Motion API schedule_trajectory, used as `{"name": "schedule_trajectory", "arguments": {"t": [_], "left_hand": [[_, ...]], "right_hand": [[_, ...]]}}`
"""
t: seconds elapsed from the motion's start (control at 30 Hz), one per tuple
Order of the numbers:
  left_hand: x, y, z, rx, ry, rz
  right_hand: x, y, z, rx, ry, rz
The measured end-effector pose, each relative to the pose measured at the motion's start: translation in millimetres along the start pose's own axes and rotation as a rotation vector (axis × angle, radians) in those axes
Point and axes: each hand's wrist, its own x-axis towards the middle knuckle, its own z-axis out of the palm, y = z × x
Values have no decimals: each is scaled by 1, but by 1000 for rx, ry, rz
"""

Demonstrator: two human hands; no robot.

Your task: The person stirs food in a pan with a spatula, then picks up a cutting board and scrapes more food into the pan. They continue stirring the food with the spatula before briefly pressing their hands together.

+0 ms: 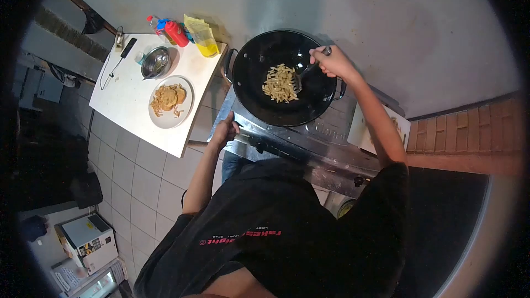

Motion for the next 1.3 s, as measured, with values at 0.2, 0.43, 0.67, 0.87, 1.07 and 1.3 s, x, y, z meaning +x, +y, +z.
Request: {"name": "schedule_trajectory", "arguments": {"t": [0.2,0.43,0.67,0.87,1.07,1.3], "left_hand": [[-2,0,3,-3,34,-9],[0,4,-3,57,-14,-66],[0,11,-2,106,2,-129],[-2,17,-9,109,-100,-174],[-1,15,-10,144,-95,-170],[-25,62,-19,515,-50,73]], "right_hand": [[-36,18,50,407,6,37],[-95,26,116,344,223,-218],[-139,21,161,-57,447,-392],[-153,25,182,-171,388,-372],[-161,29,206,-283,447,-390],[-179,12,238,-304,600,-364]]}}
